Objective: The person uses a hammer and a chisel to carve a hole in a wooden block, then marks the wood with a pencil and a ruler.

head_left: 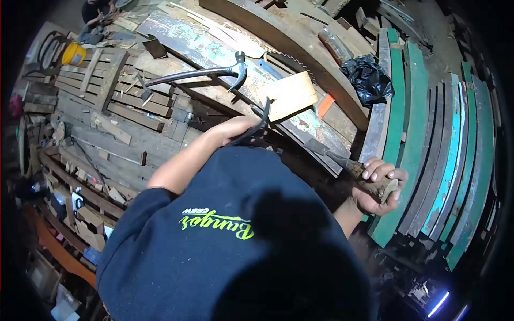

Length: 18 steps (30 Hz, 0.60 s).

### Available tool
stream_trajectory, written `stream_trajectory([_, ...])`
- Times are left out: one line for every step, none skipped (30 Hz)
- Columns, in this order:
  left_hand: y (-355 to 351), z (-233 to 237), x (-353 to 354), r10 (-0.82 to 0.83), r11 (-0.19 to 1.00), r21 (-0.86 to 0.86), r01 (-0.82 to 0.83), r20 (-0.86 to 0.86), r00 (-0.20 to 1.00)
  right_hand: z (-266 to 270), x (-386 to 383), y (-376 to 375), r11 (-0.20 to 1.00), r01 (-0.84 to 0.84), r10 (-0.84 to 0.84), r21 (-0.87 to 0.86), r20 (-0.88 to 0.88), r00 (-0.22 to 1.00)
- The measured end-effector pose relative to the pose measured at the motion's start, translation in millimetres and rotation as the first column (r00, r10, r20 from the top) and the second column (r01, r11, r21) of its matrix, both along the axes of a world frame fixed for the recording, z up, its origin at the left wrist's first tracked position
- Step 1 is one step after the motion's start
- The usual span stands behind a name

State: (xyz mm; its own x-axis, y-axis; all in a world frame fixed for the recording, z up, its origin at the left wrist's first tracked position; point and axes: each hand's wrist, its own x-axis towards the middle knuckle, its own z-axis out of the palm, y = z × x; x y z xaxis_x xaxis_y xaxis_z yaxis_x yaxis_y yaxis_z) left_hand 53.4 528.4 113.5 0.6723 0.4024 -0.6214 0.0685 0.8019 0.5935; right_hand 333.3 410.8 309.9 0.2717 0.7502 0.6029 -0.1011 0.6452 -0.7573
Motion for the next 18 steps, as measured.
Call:
stream_trajectory([5, -3, 8, 0.010, 0.996, -0.085, -0.006, 0.052, 0.999, 6, -4, -1, 1.000, 0.011, -0.010, -0.008, 0.028, 1.000])
stream_trajectory([9, -18, 20, 0.032, 0.978, -0.206, -0.022, 0.045, 0.998, 9, -7, -2, 1.000, 0.023, -0.023, -0.008, 0.043, 0.999])
stream_trajectory([13, -21, 22, 0.082, 0.954, -0.296, -0.042, 0.123, 0.989, 10, -10, -2, 0.999, 0.053, -0.053, 0.010, 0.042, 0.998])
stream_trajectory([17, -25, 24, 0.138, 0.921, -0.385, -0.053, 0.194, 0.971, 11, -12, -2, 0.996, 0.080, -0.082, 0.029, 0.040, 0.996])
stream_trajectory([19, -28, 24, 0.161, 0.892, -0.450, -0.047, 0.220, 0.962, 11, -14, -2, 0.995, 0.100, -0.101, 0.025, 0.044, 0.994])
stream_trajectory([21, -21, 22, 0.187, 0.857, -0.514, -0.038, 0.240, 0.953, 10, -18, -2, 0.994, 0.110, -0.111, 0.025, 0.052, 0.992])
stream_trajectory([25, -17, 20, 0.174, 0.844, -0.535, -0.043, 0.198, 0.965, 8, -23, -2, 0.987, 0.158, -0.158, 0.003, 0.042, 0.987])
stream_trajectory([28, -15, 18, 0.163, 0.840, -0.542, -0.028, 0.202, 0.966, 6, -28, -2, 0.978, 0.208, -0.207, -0.023, 0.033, 0.978])
stream_trajectory([30, -14, 17, 0.142, 0.875, -0.483, -0.023, 0.211, 0.967, 4, -33, -1, 0.974, 0.224, -0.223, -0.027, 0.040, 0.974])
stream_trajectory([32, -16, 16, 0.121, 0.905, -0.425, -0.017, 0.219, 0.968, 3, -38, -2, 0.970, 0.239, -0.237, -0.038, 0.046, 0.970])
stream_trajectory([33, -29, 18, 0.123, 0.919, -0.393, -0.035, 0.201, 0.972, 2, -44, -1, 0.968, 0.247, -0.244, -0.051, 0.052, 0.968])
stream_trajectory([37, -21, 18, 0.113, 0.915, -0.403, -0.022, 0.204, 0.972, 1, -48, 0, 0.965, 0.254, -0.250, -0.064, 0.058, 0.966])
stream_trajectory([40, -3, 17, 0.039, 0.997, -0.069, -0.035, 0.060, 0.997, -1, -52, 0, 0.957, 0.280, -0.275, -0.072, 0.074, 0.959])
stream_trajectory([42, 5, 14, 0.017, 0.962, 0.271, 0.010, -0.098, 0.995, -2, -56, 0, 0.953, 0.291, -0.284, -0.087, 0.082, 0.955])
stream_trajectory([46, 1, 10, -0.038, 0.850, 0.512, 0.127, -0.181, 0.983, -2, -60, 0, 0.946, 0.306, -0.298, -0.105, 0.086, 0.951])
stream_trajectory([46, -1, 6, -0.051, 0.855, 0.501, 0.133, -0.174, 0.983, -1, -64, -1, 0.939, 0.322, -0.313, -0.121, 0.090, 0.945])
stream_trajectory([47, -2, 2, -0.101, 0.698, 0.682, 0.218, -0.207, 0.973, 1, -68, -1, 0.934, 0.333, -0.322, -0.127, 0.099, 0.942])
stream_trajectory([51, 6, -2, -0.139, 0.491, 0.823, 0.285, -0.249, 0.958, 4, -73, -1, 0.932, 0.340, -0.326, -0.127, 0.115, 0.938])
